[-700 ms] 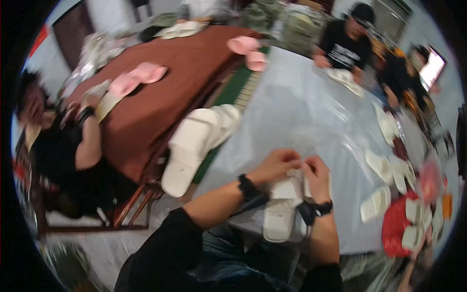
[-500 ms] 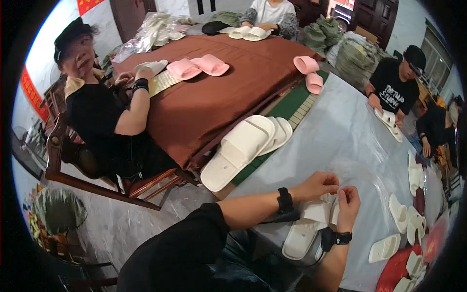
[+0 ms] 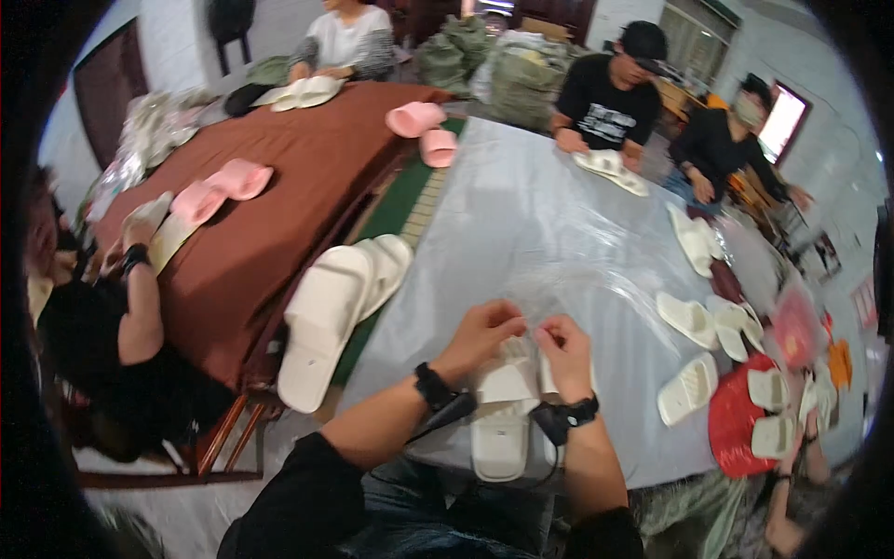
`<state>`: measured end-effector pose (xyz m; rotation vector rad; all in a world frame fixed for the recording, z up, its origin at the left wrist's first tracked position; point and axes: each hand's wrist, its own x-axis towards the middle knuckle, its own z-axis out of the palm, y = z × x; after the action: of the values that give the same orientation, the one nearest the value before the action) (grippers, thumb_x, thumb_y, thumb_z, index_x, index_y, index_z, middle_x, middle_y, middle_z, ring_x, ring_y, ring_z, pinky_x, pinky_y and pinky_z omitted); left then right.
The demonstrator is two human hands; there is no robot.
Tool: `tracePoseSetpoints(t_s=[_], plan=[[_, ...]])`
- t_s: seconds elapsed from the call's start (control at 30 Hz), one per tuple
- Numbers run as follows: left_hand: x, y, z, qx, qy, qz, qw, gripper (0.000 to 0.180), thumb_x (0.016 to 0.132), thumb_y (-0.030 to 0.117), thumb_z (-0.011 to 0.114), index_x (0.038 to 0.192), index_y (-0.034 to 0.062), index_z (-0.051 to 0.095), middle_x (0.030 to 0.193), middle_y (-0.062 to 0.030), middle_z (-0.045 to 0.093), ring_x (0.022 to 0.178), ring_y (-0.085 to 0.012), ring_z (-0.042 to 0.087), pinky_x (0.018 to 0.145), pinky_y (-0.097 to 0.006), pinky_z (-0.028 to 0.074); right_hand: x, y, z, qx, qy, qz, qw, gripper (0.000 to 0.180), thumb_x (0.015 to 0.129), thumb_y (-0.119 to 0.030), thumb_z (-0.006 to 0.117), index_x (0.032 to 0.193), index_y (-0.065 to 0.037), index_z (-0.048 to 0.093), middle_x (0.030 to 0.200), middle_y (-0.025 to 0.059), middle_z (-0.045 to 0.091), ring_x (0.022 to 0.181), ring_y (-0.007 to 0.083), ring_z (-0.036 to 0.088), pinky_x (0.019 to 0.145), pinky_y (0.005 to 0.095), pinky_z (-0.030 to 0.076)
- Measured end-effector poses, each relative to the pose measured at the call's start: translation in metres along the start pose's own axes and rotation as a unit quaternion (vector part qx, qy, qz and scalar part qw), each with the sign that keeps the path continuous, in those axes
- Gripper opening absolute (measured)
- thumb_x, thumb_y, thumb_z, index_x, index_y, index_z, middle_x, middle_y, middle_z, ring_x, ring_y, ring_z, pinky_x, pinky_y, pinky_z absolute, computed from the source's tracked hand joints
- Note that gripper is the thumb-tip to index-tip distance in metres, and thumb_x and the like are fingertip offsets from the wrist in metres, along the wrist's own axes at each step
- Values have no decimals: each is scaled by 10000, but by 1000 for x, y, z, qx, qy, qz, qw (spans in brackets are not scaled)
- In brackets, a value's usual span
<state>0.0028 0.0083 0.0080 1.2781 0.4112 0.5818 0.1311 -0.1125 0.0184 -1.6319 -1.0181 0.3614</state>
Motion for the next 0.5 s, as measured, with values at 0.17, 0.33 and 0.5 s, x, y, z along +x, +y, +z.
tracePoseSetpoints(t_s=[0.17,0.33,0.5], plan=[[-4,7,-1,-9,-31,0,999,132,911,123,620,972,10,592,881,-36,643,842,-108,612,772,-254,491,-3,-11,1,0,4,-5,1000,106,846,-81,650,908,-3,612,660,39,587,605,90,505,563,251,418],[2,-1,2,-3,-47,8,999,95,914,104,607,961,22,598,869,-33,651,808,-112,610,749,-241,483,-4,-7,-3,44,-21,3,999,82,859,-65,635,898,-4,598,625,10,516,581,66,438,531,238,371],[1,0,1,7,-59,5,998,103,917,101,610,970,14,601,884,-30,650,816,-108,605,754,-244,486,-5,-9,-3,47,-23,-4,999,73,860,-58,634,887,-3,592,628,0,514,583,61,431,530,232,366]])
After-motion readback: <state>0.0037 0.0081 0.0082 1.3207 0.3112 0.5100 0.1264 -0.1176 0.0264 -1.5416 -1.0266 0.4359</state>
